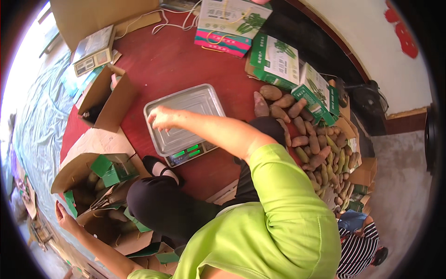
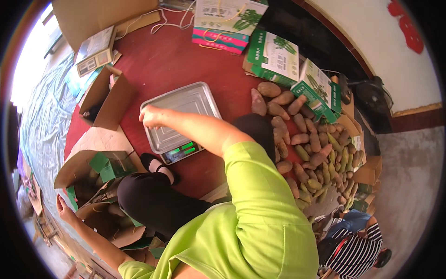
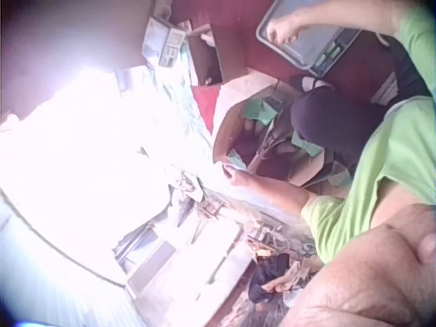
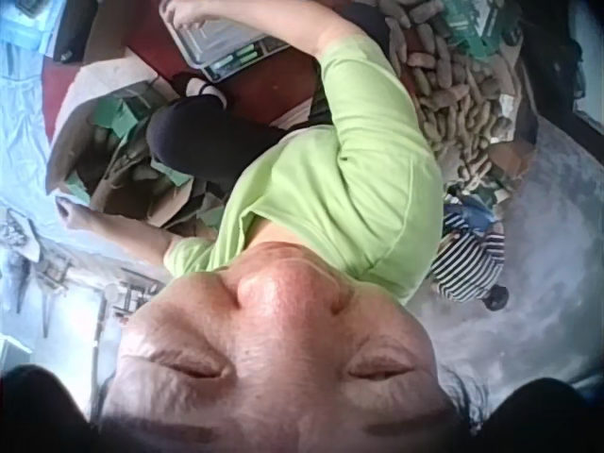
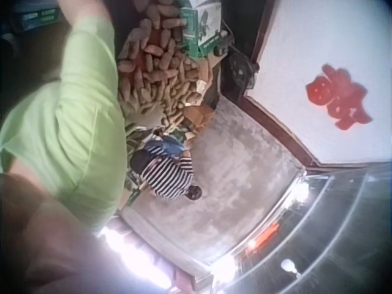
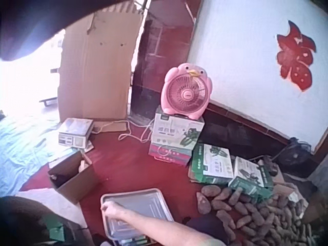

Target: Packing and weighing long brown vegetables into cardboard boxes for shipping.

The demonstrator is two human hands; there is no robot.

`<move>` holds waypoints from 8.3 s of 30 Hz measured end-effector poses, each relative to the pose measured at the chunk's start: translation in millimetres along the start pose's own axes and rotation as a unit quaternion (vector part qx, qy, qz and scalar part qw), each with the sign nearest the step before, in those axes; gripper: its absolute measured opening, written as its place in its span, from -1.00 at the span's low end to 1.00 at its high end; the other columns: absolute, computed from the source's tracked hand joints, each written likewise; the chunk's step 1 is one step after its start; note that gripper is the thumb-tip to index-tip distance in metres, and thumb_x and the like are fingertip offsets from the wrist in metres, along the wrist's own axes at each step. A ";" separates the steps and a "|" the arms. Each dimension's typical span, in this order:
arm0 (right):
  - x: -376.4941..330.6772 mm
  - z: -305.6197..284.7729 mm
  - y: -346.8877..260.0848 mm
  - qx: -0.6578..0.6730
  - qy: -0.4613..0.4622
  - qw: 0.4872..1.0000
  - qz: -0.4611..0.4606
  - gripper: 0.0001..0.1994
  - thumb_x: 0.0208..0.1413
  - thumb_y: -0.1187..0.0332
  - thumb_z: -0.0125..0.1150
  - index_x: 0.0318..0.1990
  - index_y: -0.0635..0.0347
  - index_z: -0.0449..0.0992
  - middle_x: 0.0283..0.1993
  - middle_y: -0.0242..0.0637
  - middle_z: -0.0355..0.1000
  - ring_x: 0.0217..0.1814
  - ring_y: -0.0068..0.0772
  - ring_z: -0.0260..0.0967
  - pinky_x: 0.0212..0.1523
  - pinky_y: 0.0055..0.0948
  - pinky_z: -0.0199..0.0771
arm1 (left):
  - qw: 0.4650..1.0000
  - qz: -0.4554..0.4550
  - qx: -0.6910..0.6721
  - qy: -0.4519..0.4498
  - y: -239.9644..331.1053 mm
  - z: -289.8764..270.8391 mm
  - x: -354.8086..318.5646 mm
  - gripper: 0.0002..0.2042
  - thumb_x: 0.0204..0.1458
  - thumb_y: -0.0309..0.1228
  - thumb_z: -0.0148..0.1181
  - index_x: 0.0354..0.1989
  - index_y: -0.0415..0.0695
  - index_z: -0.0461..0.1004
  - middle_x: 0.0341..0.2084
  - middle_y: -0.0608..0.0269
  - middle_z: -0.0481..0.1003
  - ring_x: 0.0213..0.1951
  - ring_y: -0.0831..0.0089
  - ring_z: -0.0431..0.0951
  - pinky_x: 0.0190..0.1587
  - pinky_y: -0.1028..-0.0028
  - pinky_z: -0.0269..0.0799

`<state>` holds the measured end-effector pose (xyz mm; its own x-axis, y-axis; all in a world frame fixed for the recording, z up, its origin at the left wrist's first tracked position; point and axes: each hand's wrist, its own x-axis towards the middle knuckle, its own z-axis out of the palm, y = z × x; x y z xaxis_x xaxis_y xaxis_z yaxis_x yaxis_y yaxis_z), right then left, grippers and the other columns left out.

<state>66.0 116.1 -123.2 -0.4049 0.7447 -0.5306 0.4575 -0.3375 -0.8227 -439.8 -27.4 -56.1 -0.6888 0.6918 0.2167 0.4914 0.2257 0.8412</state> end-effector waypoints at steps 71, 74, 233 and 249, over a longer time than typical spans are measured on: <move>-213.1 -417.9 283.3 0.612 0.510 0.517 -0.315 -0.72 0.04 0.52 0.08 -0.06 0.10 0.37 -0.37 -0.40 0.34 -0.36 -0.43 0.32 -0.32 -0.42 0.37 | 0.573 0.398 0.275 -0.662 294.5 326.3 -336.8 -0.56 -0.20 -0.33 0.29 -0.06 -0.10 0.43 -0.31 0.13 0.46 -0.20 0.13 0.44 -0.02 0.24 0.27; -264.4 -393.5 236.4 0.557 0.525 0.558 -0.322 -0.67 0.00 0.55 0.11 -0.03 0.19 0.34 -0.38 -0.39 0.36 -0.38 -0.47 0.34 -0.38 -0.49 0.32 | 0.586 0.406 0.267 -0.649 300.3 315.7 -334.5 -0.56 -0.19 -0.33 0.28 -0.05 -0.11 0.43 -0.31 0.11 0.45 -0.18 0.11 0.43 -0.03 0.23 0.27; -197.5 -119.7 4.4 -0.443 0.289 0.848 -0.025 -0.78 -0.14 0.37 0.04 -0.35 0.15 0.58 -0.31 -0.17 0.53 -0.18 -0.21 0.49 -0.22 -0.25 0.46 | 0.805 0.480 0.254 -0.238 263.3 208.9 -275.0 -0.91 -0.01 -0.32 0.12 -0.35 0.06 0.52 -0.44 0.37 0.46 -0.32 0.25 0.49 -0.31 0.31 0.38; -397.3 -146.4 301.7 -0.062 0.591 0.800 0.082 -0.77 -0.06 0.25 0.19 -0.25 0.12 0.55 -0.28 -0.15 0.51 -0.18 -0.19 0.46 -0.16 -0.34 0.42 | 0.794 0.500 0.264 -0.224 253.6 210.5 -270.1 -0.88 0.02 -0.31 0.11 -0.29 0.05 0.53 -0.37 0.43 0.50 -0.32 0.27 0.52 -0.35 0.33 0.38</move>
<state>480.8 -197.2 -130.7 0.6663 0.7456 -0.0068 0.5318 -0.4816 -0.6966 -16.9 -12.6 -5.6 0.3867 0.8542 0.3475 0.9094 -0.4157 0.0099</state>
